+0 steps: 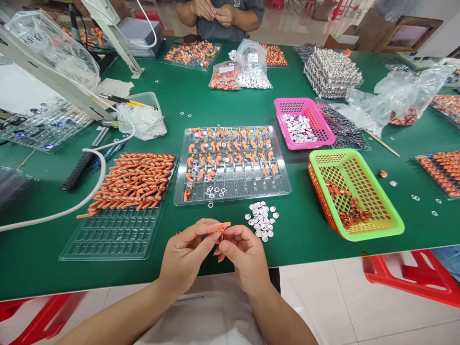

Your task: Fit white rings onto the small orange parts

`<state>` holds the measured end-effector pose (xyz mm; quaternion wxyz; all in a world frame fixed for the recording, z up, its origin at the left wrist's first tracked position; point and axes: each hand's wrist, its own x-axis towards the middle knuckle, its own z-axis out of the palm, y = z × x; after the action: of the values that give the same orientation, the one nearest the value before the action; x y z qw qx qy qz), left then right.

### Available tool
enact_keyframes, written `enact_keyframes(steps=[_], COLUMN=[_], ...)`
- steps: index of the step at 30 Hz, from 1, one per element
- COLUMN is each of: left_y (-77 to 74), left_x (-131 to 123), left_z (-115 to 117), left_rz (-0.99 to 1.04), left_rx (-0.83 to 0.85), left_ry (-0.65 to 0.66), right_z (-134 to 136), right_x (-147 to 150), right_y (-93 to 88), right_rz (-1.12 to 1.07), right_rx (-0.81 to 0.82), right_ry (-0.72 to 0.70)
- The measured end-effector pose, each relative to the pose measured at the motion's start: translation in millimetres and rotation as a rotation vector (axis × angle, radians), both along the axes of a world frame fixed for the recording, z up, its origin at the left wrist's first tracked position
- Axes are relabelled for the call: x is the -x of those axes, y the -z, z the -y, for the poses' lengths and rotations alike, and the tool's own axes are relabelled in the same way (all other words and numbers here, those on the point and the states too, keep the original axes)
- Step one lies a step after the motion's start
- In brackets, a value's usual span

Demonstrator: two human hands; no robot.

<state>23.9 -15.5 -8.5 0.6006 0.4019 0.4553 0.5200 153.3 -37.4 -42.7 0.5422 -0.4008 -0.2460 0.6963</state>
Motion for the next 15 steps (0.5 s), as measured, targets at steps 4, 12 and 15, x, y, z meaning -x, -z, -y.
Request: enact_keyframes(steps=[4,12,15], left_y=[0.9,-0.3,-0.4], left_x=[-1,-5,-6], left_z=[2,5,5], left_rz=[-0.054,-0.095,-0.080], left_rx=[-0.045,0.061,0.096], left_ry=[-0.026,-0.054,-0.050], right_z=[4,11,11], right_x=[0,7,9], right_y=[1.8,-1.9,1.2], right_rz=[0.142,0.579,0.715], right_rx=[-0.065,-0.328,-0.450], right_ry=[0.044,0.205,0.268])
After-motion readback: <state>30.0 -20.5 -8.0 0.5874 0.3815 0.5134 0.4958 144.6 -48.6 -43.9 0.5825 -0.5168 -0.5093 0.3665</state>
